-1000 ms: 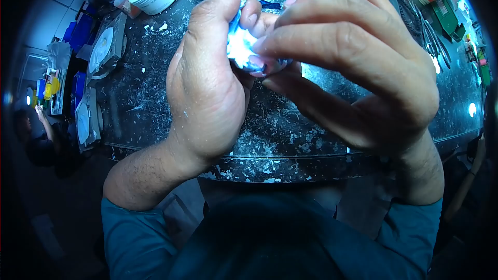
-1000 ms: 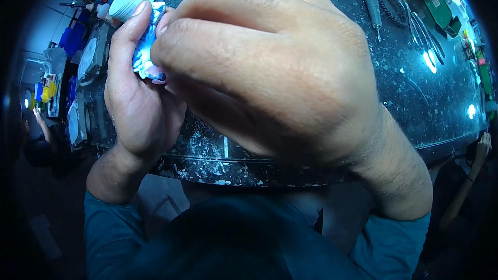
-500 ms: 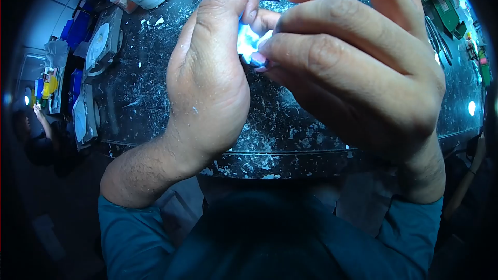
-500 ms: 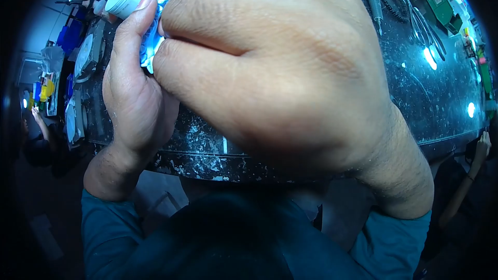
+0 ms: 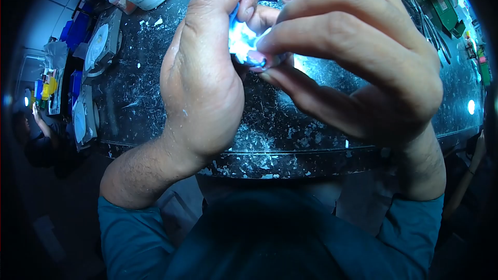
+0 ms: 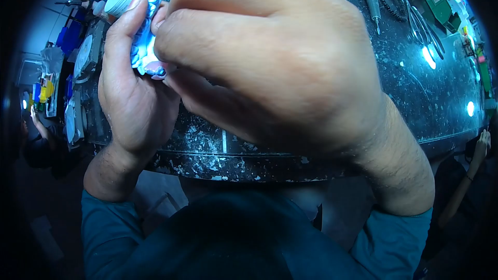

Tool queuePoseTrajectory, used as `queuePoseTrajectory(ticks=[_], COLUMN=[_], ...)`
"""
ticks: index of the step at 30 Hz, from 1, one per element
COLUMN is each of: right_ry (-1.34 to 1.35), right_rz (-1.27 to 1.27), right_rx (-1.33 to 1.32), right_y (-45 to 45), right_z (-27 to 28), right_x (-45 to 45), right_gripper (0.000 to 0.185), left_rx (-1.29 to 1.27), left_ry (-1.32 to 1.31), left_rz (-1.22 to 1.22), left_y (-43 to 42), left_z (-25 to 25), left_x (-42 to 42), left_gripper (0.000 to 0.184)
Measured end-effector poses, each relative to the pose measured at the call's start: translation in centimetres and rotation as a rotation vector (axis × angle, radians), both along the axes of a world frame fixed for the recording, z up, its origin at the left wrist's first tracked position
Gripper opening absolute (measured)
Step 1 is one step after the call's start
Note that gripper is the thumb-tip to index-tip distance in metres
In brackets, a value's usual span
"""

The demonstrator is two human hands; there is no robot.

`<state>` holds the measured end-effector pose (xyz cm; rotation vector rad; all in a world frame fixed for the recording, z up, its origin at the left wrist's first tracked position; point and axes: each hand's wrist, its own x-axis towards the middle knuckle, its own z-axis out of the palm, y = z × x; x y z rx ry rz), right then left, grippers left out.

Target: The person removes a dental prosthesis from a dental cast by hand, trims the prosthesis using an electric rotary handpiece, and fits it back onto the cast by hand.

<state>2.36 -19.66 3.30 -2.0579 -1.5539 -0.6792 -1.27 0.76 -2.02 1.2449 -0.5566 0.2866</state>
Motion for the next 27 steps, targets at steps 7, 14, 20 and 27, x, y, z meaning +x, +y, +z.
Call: queuePoseTrajectory(ticks=[7, 14, 20, 27], right_ry=[-0.014, -0.009, 0.129, 0.172], right_rz=[0.025, 0.057, 0.224, 0.185], right_rx=[-0.034, -0.030, 0.348, 0.324], right_y=[0.0, -0.2, 0.4, 0.4], right_z=[0.2, 1.2, -0.8, -0.1], right_x=[0.2, 0.0, 0.0, -0.9], right_gripper=[0.038, 0.039, 0.030, 0.030], left_rx=[-0.043, 0.638, 0.194, -0.091], left_ry=[-0.088, -0.596, 0.010, -0.053], left_rz=[-0.118, 0.403, 0.137, 0.000], left_y=[-0.9, 1.3, -0.7, -1.7], left_z=[0.6, 1.5, 4.2, 3.3], left_x=[-0.1, 1.0, -1.6, -1.1], left_gripper=[0.039, 0.038, 0.045, 0.040])
